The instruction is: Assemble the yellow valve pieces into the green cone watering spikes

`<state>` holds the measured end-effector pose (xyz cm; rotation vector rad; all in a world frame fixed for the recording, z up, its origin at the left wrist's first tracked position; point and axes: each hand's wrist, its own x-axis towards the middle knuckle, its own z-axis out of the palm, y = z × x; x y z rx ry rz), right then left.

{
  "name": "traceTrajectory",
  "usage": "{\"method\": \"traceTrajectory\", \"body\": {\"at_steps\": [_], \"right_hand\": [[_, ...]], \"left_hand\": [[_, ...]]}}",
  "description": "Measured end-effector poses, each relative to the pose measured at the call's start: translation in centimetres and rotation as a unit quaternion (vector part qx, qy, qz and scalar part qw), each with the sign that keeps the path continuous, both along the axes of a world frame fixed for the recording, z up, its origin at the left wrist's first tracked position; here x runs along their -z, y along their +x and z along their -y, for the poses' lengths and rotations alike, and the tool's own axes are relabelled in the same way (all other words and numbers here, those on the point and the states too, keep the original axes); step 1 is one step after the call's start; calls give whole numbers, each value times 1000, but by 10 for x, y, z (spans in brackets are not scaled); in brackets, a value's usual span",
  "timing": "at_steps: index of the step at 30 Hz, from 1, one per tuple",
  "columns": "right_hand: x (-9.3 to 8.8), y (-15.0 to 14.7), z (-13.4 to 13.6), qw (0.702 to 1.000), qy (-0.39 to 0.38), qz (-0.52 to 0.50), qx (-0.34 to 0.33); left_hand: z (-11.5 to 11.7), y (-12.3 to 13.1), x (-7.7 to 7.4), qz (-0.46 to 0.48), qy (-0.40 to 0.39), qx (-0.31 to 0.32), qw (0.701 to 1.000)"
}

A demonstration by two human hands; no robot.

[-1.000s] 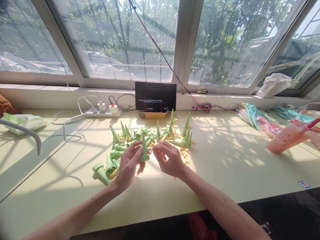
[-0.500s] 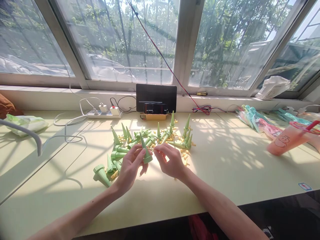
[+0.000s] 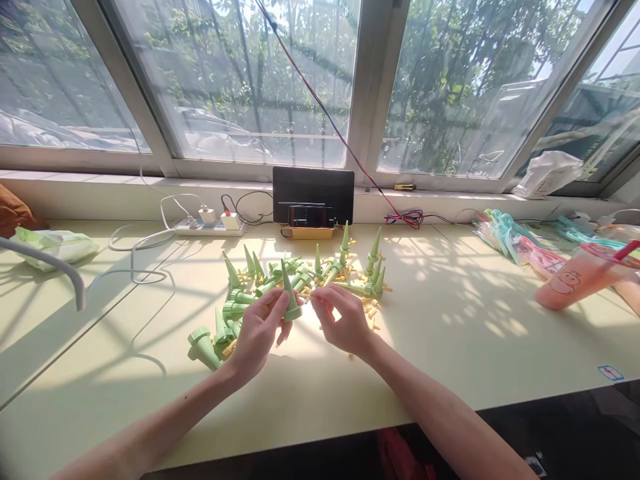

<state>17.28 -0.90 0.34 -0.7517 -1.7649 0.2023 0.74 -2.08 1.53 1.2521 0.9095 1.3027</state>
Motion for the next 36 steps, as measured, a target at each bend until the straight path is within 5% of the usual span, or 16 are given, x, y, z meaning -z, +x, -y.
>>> {"method": "traceTrajectory", "body": {"at_steps": [36], "right_hand": [[3,1,1,998,4,21,-57]], "left_hand": [[12,1,9,-79,107,-40,990]]}}
